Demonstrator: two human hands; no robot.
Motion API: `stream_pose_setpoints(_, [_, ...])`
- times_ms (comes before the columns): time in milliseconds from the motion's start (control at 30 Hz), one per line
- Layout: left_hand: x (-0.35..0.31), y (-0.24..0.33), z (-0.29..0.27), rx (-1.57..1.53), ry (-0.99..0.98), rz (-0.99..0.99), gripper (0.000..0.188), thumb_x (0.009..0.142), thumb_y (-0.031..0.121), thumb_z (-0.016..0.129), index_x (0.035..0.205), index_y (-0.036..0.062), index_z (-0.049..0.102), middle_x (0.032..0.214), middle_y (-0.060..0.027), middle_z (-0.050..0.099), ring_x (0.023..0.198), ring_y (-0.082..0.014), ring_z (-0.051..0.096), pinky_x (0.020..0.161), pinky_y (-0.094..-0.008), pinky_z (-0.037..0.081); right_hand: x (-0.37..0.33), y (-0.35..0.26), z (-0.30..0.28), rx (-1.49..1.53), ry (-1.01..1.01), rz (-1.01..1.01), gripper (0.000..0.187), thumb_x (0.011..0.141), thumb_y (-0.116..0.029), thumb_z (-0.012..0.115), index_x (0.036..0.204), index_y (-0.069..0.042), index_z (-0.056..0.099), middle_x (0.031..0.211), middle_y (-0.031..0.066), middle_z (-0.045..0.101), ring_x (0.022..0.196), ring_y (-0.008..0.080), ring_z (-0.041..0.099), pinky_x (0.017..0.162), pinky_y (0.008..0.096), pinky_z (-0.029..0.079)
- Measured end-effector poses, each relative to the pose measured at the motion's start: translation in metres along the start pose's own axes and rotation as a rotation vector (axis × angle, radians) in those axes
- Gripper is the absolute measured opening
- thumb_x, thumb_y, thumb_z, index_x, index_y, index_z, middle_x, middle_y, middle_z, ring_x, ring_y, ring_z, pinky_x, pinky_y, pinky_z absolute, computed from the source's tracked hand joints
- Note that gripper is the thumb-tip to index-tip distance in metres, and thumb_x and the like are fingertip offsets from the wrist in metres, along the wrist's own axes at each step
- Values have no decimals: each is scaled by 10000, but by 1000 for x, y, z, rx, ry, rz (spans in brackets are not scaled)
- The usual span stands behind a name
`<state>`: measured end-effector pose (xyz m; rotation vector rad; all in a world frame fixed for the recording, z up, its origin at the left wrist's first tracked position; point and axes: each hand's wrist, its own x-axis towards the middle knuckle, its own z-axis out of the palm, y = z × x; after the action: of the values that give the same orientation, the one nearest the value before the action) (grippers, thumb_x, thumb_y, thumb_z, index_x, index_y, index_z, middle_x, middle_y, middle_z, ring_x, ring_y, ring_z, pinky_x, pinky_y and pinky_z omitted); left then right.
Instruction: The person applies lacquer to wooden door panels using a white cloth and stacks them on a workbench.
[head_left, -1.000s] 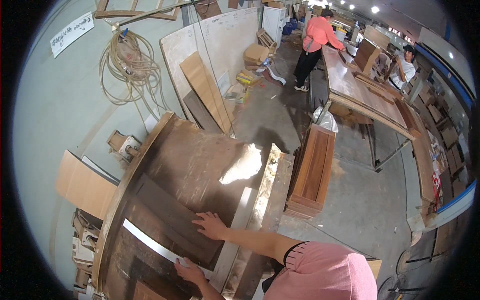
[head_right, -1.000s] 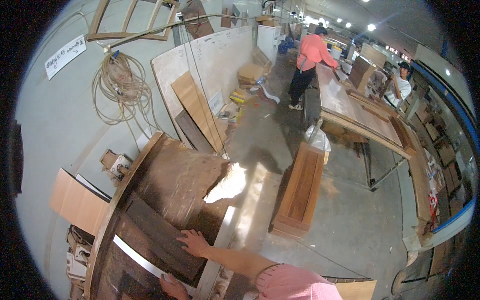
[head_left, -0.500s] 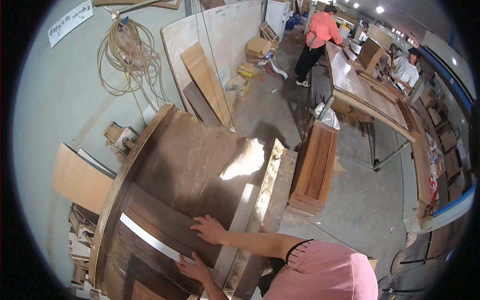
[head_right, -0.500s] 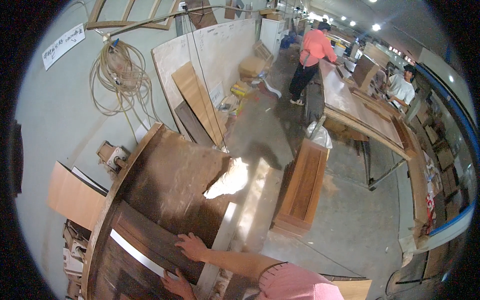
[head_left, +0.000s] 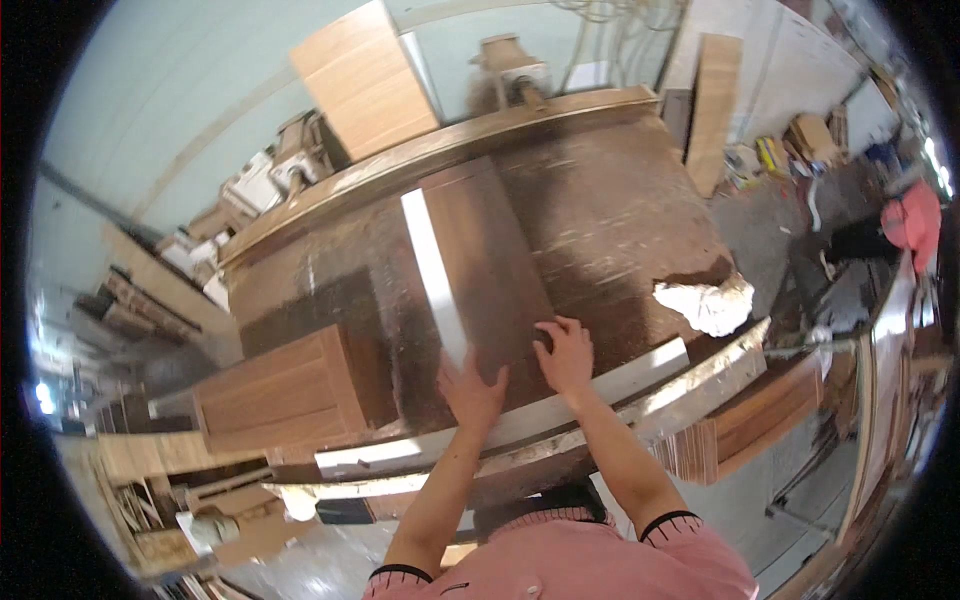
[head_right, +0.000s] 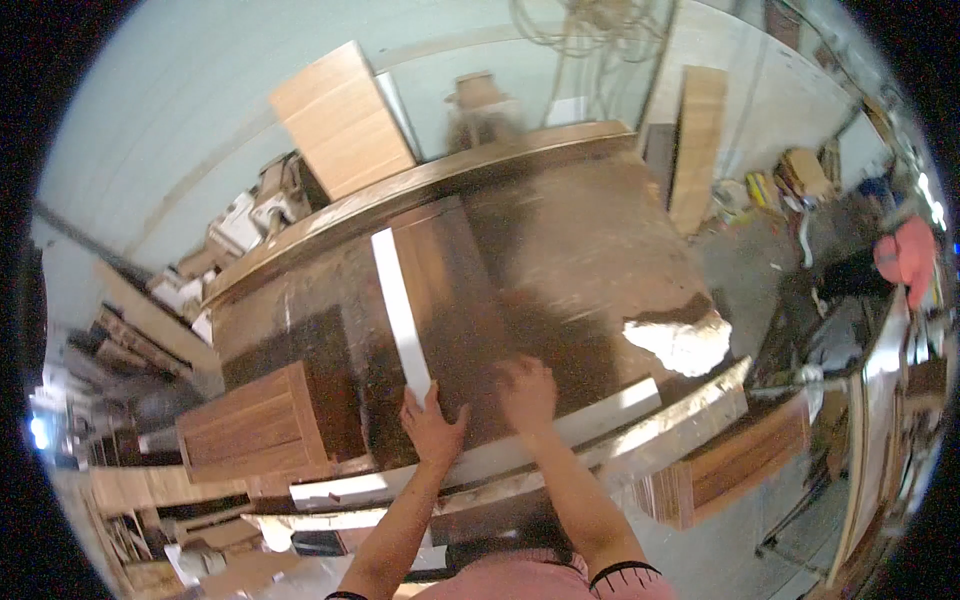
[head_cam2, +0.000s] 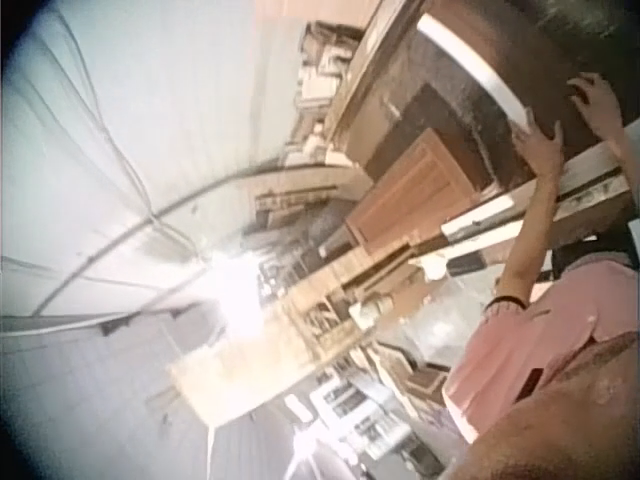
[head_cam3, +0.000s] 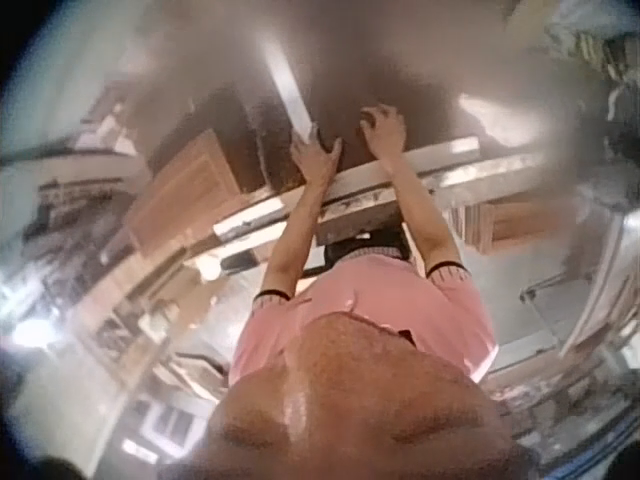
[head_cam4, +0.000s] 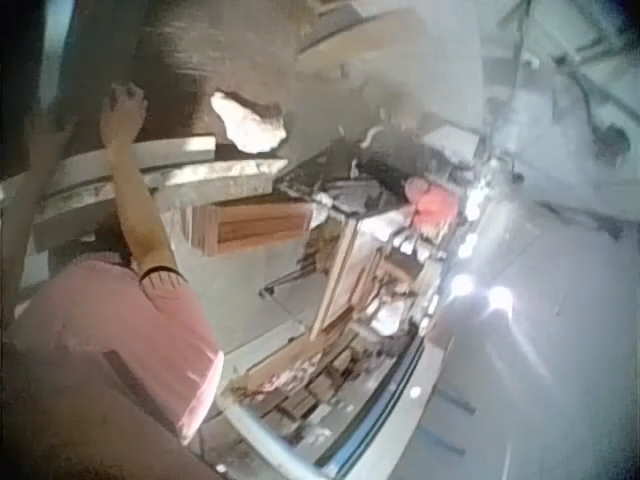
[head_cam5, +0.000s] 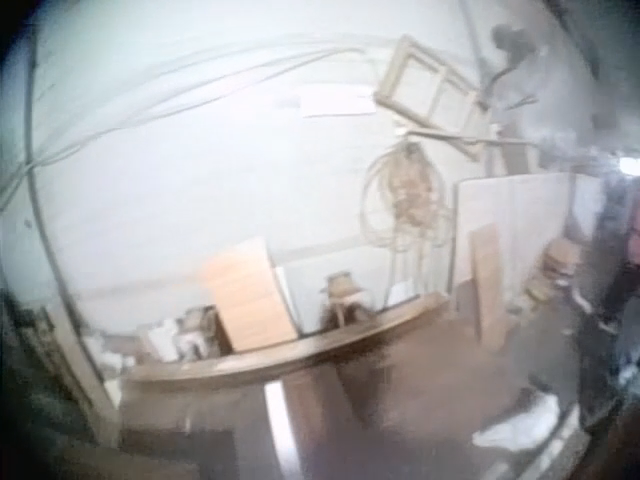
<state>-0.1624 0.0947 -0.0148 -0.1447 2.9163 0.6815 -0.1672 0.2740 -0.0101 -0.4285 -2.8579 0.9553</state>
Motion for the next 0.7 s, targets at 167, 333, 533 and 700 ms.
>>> stream_pose_setpoints(167, [18,-29,1,-72,28,-75,774,893,473,738,1519,172,396,1607,-235,202,1448,-488,213,1149,-647,236,37,-3,6,-15,-198,81,546,862,-352,764,1360,-204,597,1349,136,529,1236,382,503,1044,508,437])
stream_pose_setpoints(333, [130,-33,-1,-170,130,-104,877,871,576,721,1561,203,328,1614,-191,248,1490,-423,185,1166,-632,170,112,-15,35,5,-100,-27,656,841,-374,773,1427,-177,554,1380,164,525,1274,397,483,1077,509,421])
stream_pose_setpoints(533, [173,-15,-11,21,174,-127,938,814,657,720,1541,168,386,1605,-187,304,1501,-383,213,1182,-641,139,153,-34,80,40,96,-112,456,880,-348,729,1287,-148,680,1328,180,572,1228,376,532,1043,499,449])
stream_pose_setpoints(700, [181,-14,14,92,216,-50,1070,740,742,736,1431,-31,477,1514,-241,426,1430,-406,369,1202,-486,273,155,-11,81,-12,183,-137,227,871,-211,643,1041,-109,754,1078,156,710,1081,360,624,946,495,505])
